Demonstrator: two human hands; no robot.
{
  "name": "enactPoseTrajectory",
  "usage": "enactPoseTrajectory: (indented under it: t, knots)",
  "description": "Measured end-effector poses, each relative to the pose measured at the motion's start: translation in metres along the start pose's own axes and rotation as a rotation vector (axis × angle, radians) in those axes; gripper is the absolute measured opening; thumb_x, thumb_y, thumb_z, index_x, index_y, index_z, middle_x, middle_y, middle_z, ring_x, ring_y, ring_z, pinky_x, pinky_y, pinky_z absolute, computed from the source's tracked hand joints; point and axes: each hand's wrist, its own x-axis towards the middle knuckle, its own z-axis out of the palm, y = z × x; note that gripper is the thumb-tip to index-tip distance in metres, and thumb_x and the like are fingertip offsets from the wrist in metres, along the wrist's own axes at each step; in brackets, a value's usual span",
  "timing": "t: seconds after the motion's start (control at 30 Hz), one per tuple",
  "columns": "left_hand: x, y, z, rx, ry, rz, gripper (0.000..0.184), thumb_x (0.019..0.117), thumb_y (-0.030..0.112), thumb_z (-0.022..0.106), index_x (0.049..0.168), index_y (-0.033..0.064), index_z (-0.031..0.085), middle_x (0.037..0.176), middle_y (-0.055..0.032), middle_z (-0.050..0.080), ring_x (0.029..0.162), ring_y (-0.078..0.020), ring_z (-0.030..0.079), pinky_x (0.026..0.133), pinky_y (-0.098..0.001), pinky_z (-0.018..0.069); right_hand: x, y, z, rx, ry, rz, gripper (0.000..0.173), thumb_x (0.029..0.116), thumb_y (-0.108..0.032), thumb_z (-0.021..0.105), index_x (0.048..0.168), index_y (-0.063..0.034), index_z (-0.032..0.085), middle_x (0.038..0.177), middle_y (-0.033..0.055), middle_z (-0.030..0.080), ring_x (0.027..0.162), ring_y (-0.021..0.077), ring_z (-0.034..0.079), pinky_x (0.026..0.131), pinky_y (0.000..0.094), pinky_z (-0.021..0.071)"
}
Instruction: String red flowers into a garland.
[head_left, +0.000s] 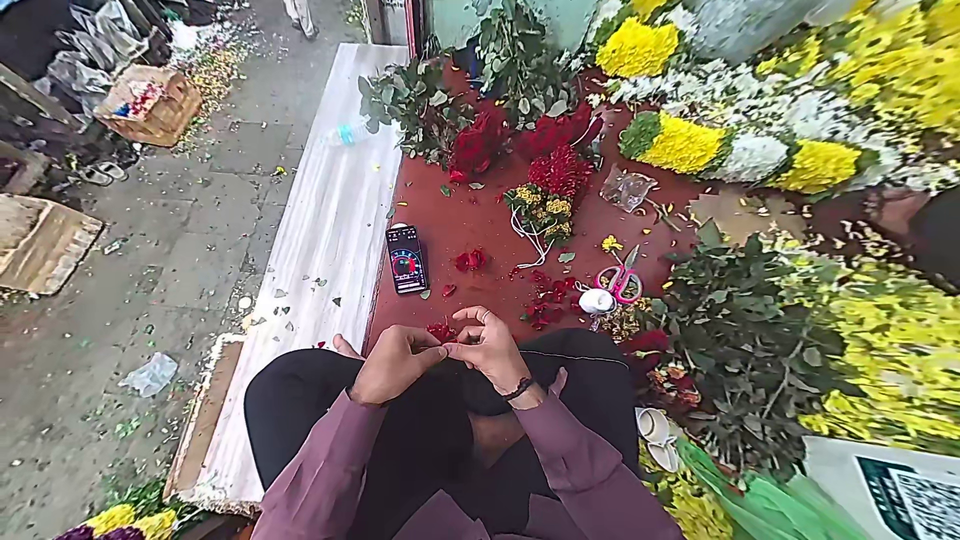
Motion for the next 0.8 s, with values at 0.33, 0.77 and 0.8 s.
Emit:
enactPoseTrajectory:
  t: [0.33, 0.77, 0.8]
  knots:
    - [-0.001, -0.001, -0.007, -0.064, 0.035, -0.087, 0.016, 0.0932, 0.028, 0.074, 0.088, 0.0124, 0.077, 0.068, 0.0046, 0.069, 0.057, -0.0043, 0.061, 0.057, -0.0265, 0.0529, 0.015, -0.001, -0.035, -0.015, -0.016, -0.065, 0.028, 0.0933, -0.024, 0.075, 0.112, -0.0038, 0.07, 0.078, 0.0056, 0.067, 0.064, 0.0117, 0.059, 0.06, 0.0274, 0.0509]
    - [-0.002, 0.003, -0.01, 0.044, 0.181, -0.214, 0.018, 0.0884, 0.031, 0.073, 0.081, 0.0146, 0.075, 0.067, 0.004, 0.068, 0.058, -0.008, 0.061, 0.058, -0.0352, 0.0519, 0.014, 0.003, -0.05, -0.27, -0.523, -0.266, 0.018, 0.0924, -0.025, 0.077, 0.093, -0.007, 0.08, 0.09, 0.0008, 0.075, 0.086, 0.0043, 0.069, 0.081, 0.0261, 0.0576]
    - [-0.002, 0.006, -0.009, 0.099, 0.197, -0.231, 0.019, 0.0884, 0.033, 0.072, 0.081, 0.0158, 0.075, 0.068, 0.0042, 0.068, 0.059, -0.009, 0.062, 0.059, -0.0382, 0.0526, 0.011, 0.001, -0.048, -0.281, -0.58, -0.28, 0.018, 0.093, -0.025, 0.076, 0.094, -0.0073, 0.08, 0.091, 0.001, 0.076, 0.087, 0.0044, 0.069, 0.082, 0.0261, 0.0579]
